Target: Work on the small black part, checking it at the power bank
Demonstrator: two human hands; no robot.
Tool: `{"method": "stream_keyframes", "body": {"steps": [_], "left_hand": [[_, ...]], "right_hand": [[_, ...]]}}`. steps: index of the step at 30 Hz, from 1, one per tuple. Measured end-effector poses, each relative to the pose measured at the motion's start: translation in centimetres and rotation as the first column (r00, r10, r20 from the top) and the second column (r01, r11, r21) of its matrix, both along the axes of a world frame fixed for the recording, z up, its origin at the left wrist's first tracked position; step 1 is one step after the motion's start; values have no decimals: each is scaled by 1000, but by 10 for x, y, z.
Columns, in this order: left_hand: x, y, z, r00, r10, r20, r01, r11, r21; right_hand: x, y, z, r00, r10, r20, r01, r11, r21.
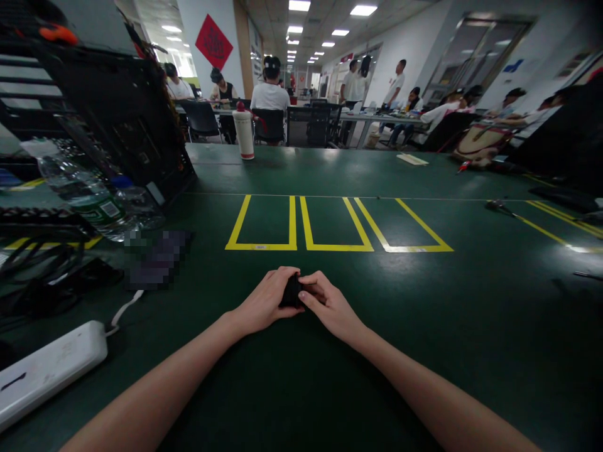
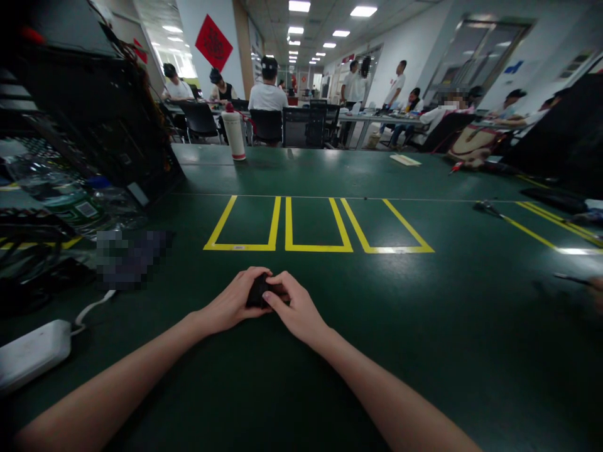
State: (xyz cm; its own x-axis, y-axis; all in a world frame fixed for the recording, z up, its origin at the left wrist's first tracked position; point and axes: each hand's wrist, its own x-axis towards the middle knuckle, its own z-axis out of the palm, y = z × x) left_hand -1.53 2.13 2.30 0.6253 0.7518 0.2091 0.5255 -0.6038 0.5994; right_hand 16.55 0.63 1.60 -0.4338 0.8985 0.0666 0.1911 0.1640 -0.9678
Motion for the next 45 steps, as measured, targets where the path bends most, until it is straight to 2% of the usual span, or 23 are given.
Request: {"method": "stream_keyframes", "body": {"steps": [6,14,17,22,26,31,36,40,45], "left_hand": [[0,0,-4,1000,25,0,-25,1000,-3],[0,-1,4,1000,0,-16,0,1000,-8],[0,-2,4,1000,-5,-14,5,1000,-8],[-1,0,-3,1000,12,12,-13,1000,6],[-1,1,-5,1000,5,6,-5,1000,-6],[0,1,-6,1000,30,7,-30,1000,-5],[1,2,-7,1000,24,4,-24,1000,11],[2,2,-5,1000,18,4,-18,1000,1],[1,0,-1,1000,14,-11,-14,1000,-7]], "right_hand": [[-1,4,-2,998,-48,42,49,999,-18],[2,3,-2,998,55,-33,-56,998,-25],[1,3,-2,1000,13,-17,-13,999,-31],[-1,4,-1,999,-35,32,36,998,-41],[3,5,4,999,35,33,-32,996,-83],[7,6,4,994,108,-22,-108,994,-30],[3,7,-4,997,40,-62,-42,999,-33],[0,8,-6,1000,-14,-22,13,999,-32],[3,7,-2,999,28,32,-28,999,-29]]}}
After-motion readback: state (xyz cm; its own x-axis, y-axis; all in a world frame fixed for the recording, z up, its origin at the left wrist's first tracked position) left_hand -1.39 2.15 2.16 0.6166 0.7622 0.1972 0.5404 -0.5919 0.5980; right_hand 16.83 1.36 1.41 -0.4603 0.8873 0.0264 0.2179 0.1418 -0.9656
